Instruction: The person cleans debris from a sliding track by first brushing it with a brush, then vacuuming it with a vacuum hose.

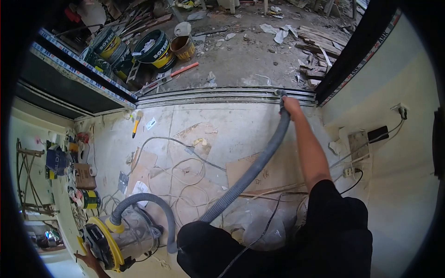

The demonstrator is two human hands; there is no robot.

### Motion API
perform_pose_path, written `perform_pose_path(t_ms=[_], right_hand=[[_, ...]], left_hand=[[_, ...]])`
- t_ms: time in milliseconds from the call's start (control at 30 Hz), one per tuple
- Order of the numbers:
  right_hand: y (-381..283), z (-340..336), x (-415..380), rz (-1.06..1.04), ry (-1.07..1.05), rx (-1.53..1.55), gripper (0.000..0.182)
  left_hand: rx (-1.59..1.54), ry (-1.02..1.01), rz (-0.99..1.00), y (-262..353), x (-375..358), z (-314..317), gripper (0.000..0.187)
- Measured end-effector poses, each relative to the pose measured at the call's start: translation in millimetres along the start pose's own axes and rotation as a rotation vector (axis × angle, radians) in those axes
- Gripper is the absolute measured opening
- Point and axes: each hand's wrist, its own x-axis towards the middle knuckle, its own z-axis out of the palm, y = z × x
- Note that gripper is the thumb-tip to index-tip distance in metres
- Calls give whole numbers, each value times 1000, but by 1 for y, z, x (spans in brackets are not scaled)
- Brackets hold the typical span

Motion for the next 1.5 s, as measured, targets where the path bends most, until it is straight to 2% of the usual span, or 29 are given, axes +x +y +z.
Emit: perform_pose_path(t_ms=[33, 67, 133, 200, 400, 467, 500, 533, 600, 633, 700, 733, 800, 867, 933, 967, 1033, 1067, 1133, 1233, 1300, 1400, 1500], right_hand=[[-13, -6, 2, 34, -66, -143, 30], [-23, -11, 2, -1, 10, -187, 29], [-32, -20, 8, 39, -3, -213, 29], [-25, -19, 16, 0, -25, -269, 28], [0, -23, 38, -42, -3, -335, 31], [37, -30, 77, -472, 378, -881, 34], [11, -21, 23, -260, 313, -722, 50], [17, -20, 24, -261, 308, -721, 50], [35, -18, 34, -146, 281, -483, 49], [42, -15, 40, -146, 283, -487, 49], [54, -6, 57, -229, 125, -345, 33], [56, 4, 60, -311, 91, -396, 31], [59, 28, 52, -343, -13, -421, 31], [56, 53, 35, -387, -86, -441, 31], [67, 67, 49, -383, 49, -449, 35], [70, 65, 53, -380, 47, -443, 35], [54, 53, 39, -323, 177, -520, 43], [45, 44, 24, -322, 173, -520, 43], [33, 25, -6, -235, 332, -599, 51], [44, 19, -12, -239, 402, -529, 56], [48, 31, -9, -263, 379, -540, 58], [52, 43, 3, -337, 353, -547, 62], [38, 41, -13, -306, 294, -545, 65]], left_hand=[[-15, 13, -7, -3, 3, 4, 120], [-30, 25, -13, -6, 5, 8, 120], [-28, 52, 9, -8, 3, 10, 120], [-49, -26, 0, 1, 0, 1, 120], [-90, 24, 69, -23, 13, 13, 120], [-96, 39, 72, -22, 11, 15, 120], [-91, 39, 68, -26, 15, 18, 120], [-84, 41, 63, -28, 17, 18, 120], [-120, 19, 46, -17, 9, 10, 120], [-162, -8, 30, -13, 6, 8, 120], [-191, -37, 18, -6, 3, 2, 119], [-221, -61, 7, -13, 5, 7, 119], [-208, -24, 52, -23, 12, 17, 119], [-168, -34, 16, -21, 14, 14, 119], [-150, -11, 26, -23, 12, 13, 119], [-131, 3, 38, -22, 14, 14, 119], [-133, 5, 35, -20, 13, 14, 120], [-136, 3, 30, -20, 12, 14, 120], [-150, -12, 14, -17, 8, 10, 120], [-136, -9, 18, -9, 6, 4, 120], [-111, -3, 29, -3, 3, 4, 121], [-258, 8, 10, -5, 3, 9, 121], [-122, 22, 41, -14, 10, 14, 120]])
